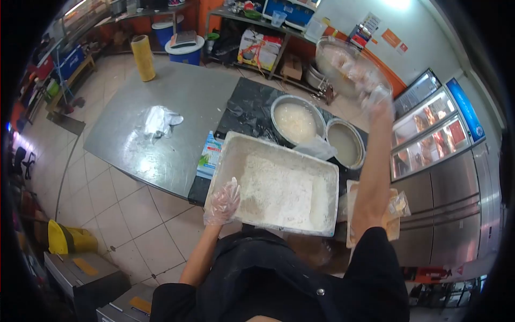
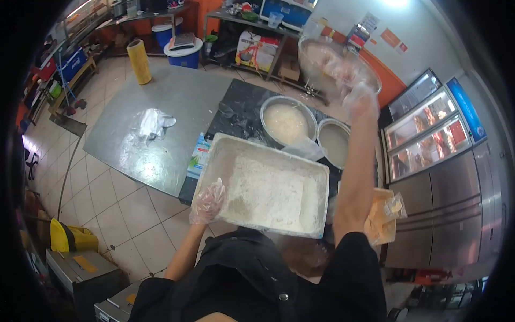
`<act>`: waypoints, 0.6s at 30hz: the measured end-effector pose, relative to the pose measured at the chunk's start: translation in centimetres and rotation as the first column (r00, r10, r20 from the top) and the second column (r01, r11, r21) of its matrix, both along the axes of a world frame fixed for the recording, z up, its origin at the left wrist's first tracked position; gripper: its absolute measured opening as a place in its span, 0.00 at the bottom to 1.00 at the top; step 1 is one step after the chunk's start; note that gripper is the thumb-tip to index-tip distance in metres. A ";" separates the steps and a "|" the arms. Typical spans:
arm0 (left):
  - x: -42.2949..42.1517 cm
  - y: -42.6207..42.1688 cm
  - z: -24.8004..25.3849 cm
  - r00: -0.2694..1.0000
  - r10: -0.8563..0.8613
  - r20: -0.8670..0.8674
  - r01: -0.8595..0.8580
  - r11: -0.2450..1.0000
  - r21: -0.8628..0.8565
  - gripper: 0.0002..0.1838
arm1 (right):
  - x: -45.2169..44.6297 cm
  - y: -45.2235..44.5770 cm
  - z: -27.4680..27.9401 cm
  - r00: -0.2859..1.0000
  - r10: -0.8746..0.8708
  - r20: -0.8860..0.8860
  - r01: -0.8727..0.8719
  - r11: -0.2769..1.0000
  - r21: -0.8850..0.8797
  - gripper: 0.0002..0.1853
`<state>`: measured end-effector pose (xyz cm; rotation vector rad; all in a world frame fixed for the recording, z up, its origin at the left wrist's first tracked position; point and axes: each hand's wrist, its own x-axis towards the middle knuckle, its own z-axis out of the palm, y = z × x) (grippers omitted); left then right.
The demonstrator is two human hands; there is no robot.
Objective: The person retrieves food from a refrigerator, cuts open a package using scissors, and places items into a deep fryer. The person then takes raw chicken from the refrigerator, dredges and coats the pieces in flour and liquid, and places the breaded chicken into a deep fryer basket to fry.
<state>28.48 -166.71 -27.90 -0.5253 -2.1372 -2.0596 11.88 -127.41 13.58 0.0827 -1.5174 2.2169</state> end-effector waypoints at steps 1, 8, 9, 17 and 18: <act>-0.2 -0.4 0.9 0.993 0.063 -0.101 -0.081 0.979 -0.187 0.22 | 0.4 0.2 2.3 0.999 -0.039 -0.035 0.042 0.997 0.067 0.14; 0.3 -1.4 6.1 0.957 0.080 -0.280 -0.236 0.778 -0.582 0.24 | 0.1 4.2 8.9 0.940 -0.289 -0.184 0.342 0.826 0.447 0.13; 0.4 -1.4 5.7 0.965 0.071 -0.251 -0.210 0.782 -0.587 0.23 | -0.2 4.8 7.9 0.925 -0.333 -0.185 0.379 0.763 0.523 0.13; 0.4 -1.3 7.0 0.925 -0.062 -0.376 -0.323 0.396 -0.860 0.20 | -4.4 4.5 -13.5 0.696 -0.695 0.181 -0.224 0.029 0.974 0.12; 0.1 -1.6 7.7 0.890 -0.146 -0.432 -0.381 0.283 -0.880 0.20 | -4.5 4.5 -15.7 0.661 -0.709 0.246 -0.263 0.089 0.961 0.12</act>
